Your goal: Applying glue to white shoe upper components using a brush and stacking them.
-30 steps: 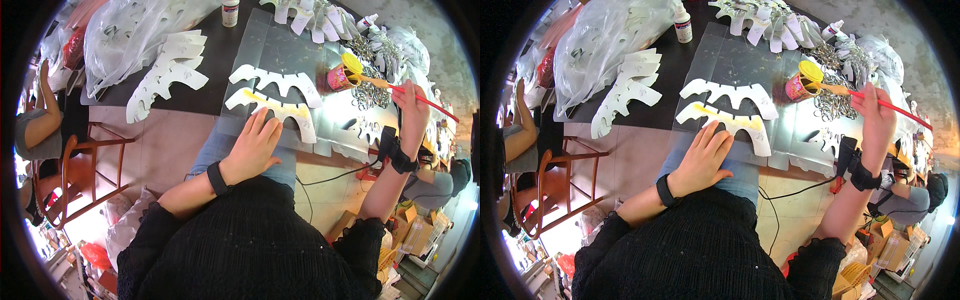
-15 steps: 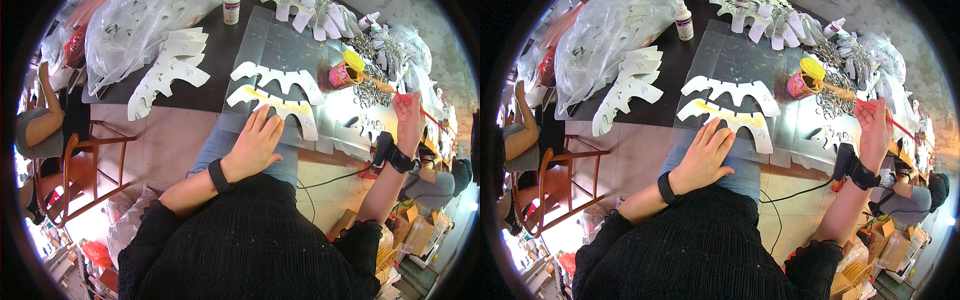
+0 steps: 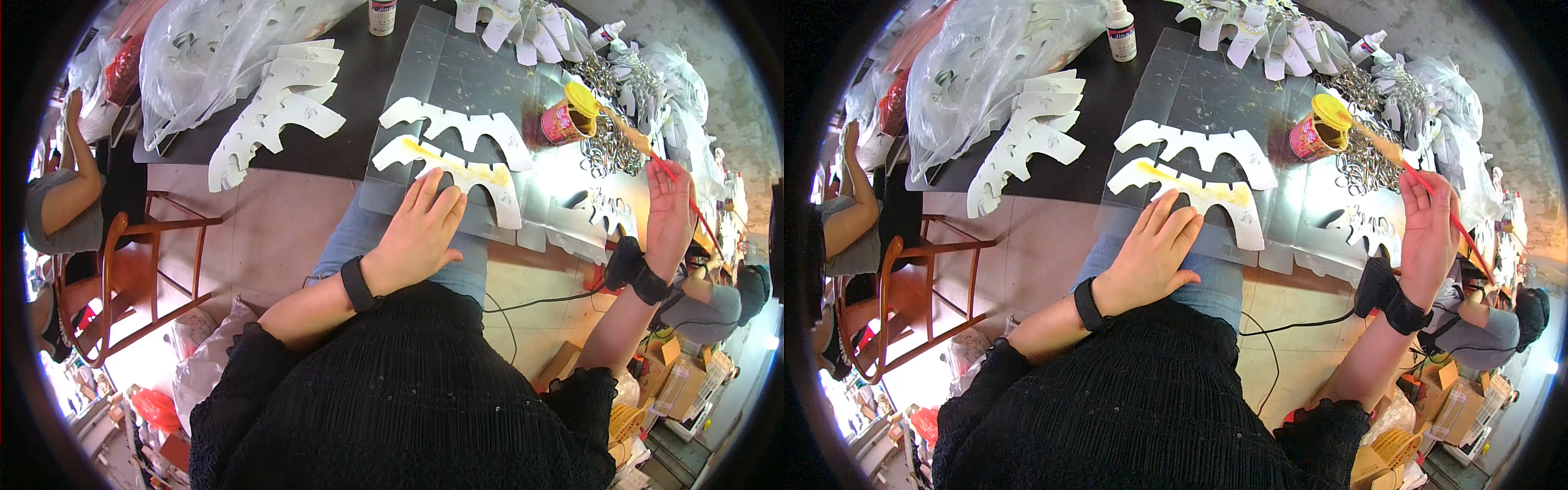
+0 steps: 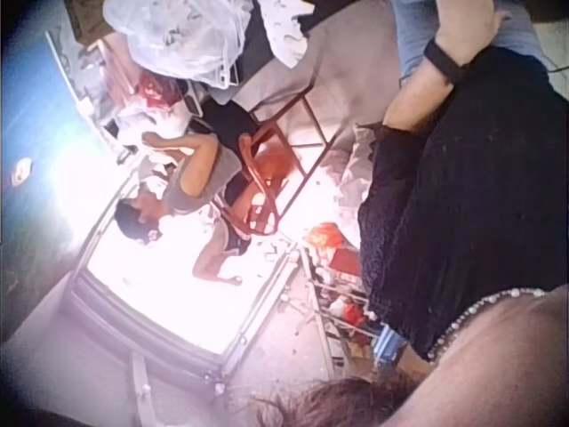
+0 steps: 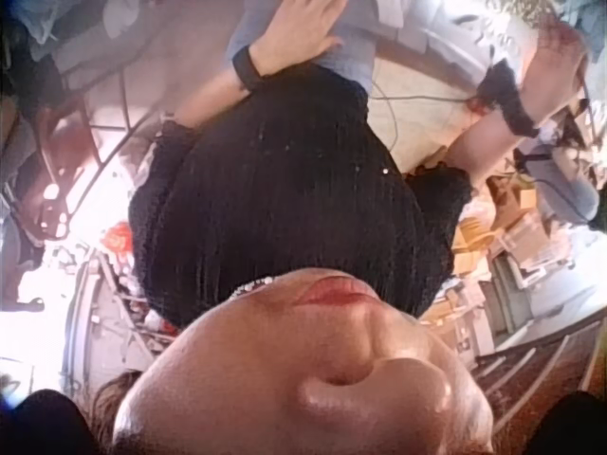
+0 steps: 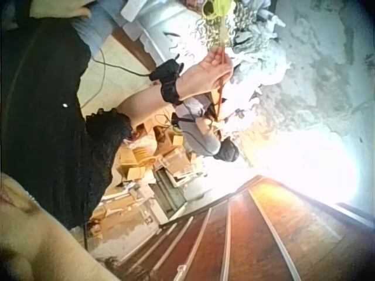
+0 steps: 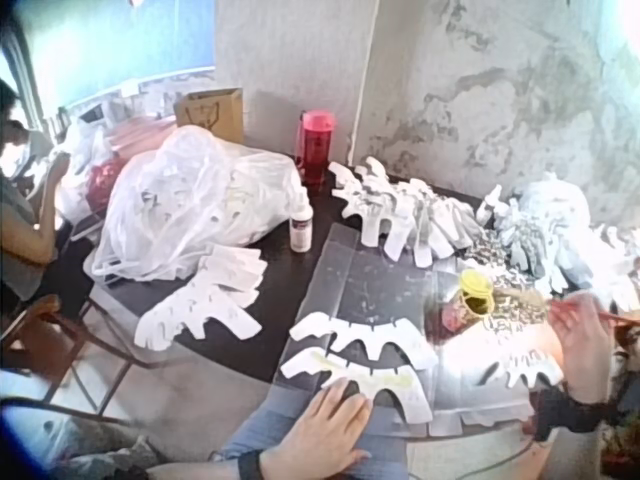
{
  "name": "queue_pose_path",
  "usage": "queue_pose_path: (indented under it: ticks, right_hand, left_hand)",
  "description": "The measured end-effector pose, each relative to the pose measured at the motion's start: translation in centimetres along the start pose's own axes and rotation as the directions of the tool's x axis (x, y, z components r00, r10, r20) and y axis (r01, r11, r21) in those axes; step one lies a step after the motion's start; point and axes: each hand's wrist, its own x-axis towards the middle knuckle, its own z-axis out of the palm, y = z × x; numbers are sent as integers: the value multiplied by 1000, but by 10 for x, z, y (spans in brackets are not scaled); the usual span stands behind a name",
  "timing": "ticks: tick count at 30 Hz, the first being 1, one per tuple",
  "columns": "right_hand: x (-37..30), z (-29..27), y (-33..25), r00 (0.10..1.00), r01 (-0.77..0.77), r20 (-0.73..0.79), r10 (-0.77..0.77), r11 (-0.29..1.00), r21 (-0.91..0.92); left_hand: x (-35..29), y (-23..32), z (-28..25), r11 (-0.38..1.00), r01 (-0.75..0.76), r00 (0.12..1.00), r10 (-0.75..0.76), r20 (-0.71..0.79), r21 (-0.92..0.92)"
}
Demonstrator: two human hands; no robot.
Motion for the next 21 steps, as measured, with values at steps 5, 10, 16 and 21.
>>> queue_pose_path:
  ticks: [5,10,16,21]
  right_hand:
    - [-5,2,-4,988,137,-69,-136,991,4]
    - [-3,-3,-17,942,330,-46,-332,943,-34]
    - [-2,-19,-19,910,395,-198,-366,909,135]
    - [-25,-16,-3,973,230,-105,-207,915,332]
  left_hand:
    - [1,0,1,1000,-19,1000,19,2,0]
    - [-2,1,-1,1000,-3,1000,3,-17,2]
    - [-3,-1,-1,1000,-4,999,4,-35,-20]
    - [-2,-1,-2,995,40,999,-43,-30,-91]
